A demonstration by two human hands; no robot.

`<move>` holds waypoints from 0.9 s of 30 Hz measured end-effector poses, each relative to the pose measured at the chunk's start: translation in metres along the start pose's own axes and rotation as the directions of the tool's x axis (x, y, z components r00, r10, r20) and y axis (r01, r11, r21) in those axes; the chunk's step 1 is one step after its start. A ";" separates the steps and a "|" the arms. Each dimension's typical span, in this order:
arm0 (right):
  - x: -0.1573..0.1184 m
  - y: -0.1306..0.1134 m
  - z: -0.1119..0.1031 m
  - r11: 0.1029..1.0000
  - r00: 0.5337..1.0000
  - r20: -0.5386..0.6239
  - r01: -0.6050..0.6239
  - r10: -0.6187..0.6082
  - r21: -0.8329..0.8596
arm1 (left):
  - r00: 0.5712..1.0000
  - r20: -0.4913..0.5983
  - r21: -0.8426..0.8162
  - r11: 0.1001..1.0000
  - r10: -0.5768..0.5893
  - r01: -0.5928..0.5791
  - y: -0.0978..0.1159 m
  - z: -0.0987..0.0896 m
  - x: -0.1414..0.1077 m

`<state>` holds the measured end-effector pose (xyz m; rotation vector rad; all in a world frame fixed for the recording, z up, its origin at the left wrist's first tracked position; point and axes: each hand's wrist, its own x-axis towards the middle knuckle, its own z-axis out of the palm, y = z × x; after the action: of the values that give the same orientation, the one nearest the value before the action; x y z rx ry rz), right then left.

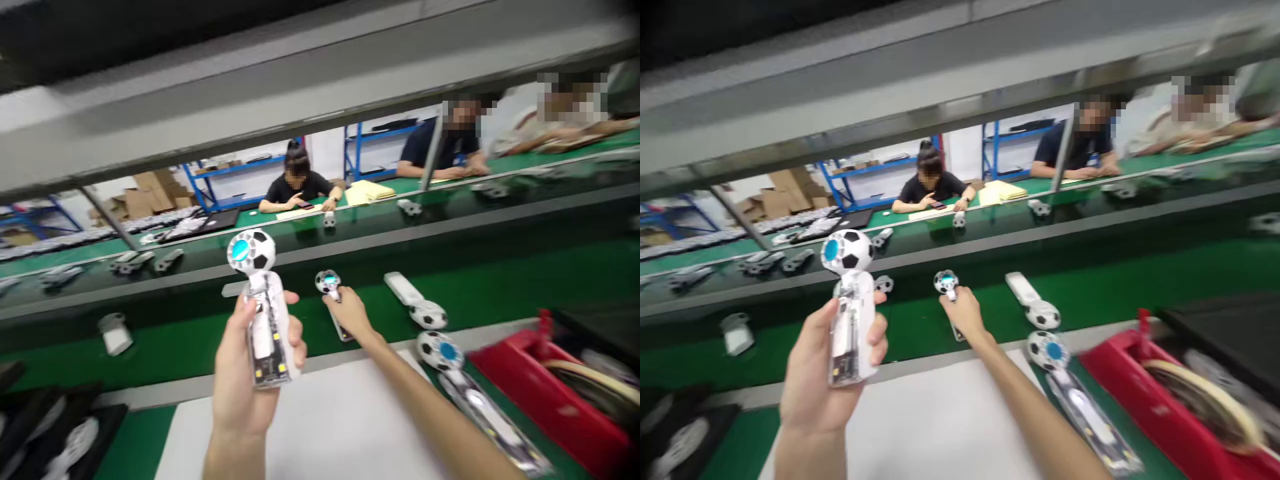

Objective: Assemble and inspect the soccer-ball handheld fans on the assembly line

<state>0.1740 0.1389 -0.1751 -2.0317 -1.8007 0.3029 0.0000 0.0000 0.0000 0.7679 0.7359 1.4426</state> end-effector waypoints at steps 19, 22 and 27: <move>0.086 0.083 -0.117 0.841 0.877 0.189 -0.333 0.443 -0.426 | 0.996 -0.080 -0.011 0.999 -0.040 0.039 0.016 -0.004 -0.004; 0.087 0.058 -0.141 0.908 0.952 0.122 -0.221 0.280 -0.355 | 0.996 -0.075 -0.018 0.999 -0.038 0.037 0.015 -0.005 -0.004; 0.072 0.025 -0.208 0.978 0.956 -0.286 -0.121 0.067 -0.173 | 0.991 -0.137 -0.043 0.999 -0.012 0.007 0.010 -0.004 -0.003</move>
<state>0.2945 0.1748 0.0070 -2.1666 -1.6128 -0.1297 -0.0091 -0.0030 0.0059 0.6364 0.8097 1.5086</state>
